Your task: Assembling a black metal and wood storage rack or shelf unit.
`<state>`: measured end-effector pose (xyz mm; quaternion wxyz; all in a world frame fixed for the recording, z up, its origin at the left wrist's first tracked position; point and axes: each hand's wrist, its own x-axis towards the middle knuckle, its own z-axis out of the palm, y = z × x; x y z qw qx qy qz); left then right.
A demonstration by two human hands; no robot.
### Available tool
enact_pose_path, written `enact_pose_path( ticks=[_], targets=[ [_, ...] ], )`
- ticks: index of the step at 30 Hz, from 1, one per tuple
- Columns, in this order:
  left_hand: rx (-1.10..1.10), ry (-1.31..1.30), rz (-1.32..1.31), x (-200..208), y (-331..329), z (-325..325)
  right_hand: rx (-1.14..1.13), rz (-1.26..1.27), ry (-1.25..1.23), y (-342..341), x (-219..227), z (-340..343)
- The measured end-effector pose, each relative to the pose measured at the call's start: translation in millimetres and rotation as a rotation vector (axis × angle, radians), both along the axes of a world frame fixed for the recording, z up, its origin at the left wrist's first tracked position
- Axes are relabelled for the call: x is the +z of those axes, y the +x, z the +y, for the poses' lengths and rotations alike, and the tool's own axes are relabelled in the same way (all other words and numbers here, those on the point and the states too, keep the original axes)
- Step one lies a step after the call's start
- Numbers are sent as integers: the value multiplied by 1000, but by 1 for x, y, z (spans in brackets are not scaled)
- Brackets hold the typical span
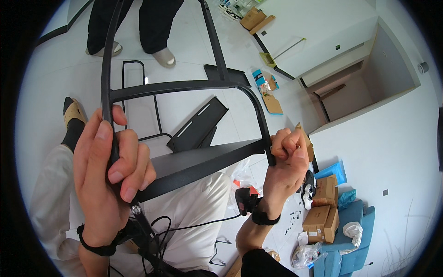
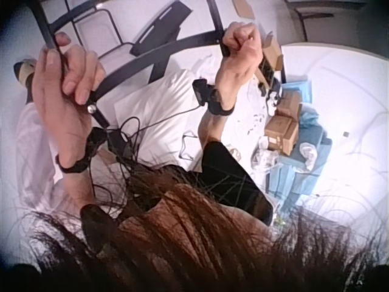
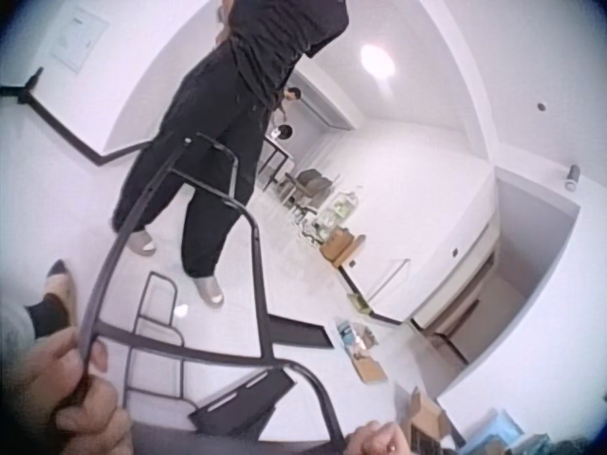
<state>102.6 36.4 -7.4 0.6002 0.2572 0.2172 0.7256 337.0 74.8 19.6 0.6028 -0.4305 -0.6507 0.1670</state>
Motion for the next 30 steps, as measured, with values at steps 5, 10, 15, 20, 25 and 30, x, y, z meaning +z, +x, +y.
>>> enact_pose_path(
  ticks=[5,10,15,20,25,30],
  targets=[
    [30,-23,19,1,-9,6,247,-19,-43,16,6,14],
    [65,-9,17,0,-11,10,465,-68,-48,30,10,40],
    [47,-4,31,3,-16,11,616,-87,-91,31,15,59],
    [85,14,11,6,-18,11,807,5,-22,27,11,63],
    [31,41,35,4,-28,27,555,626,84,45,1,51],
    [67,-32,188,8,-53,40,535,274,-187,19,-24,16]
  ],
)
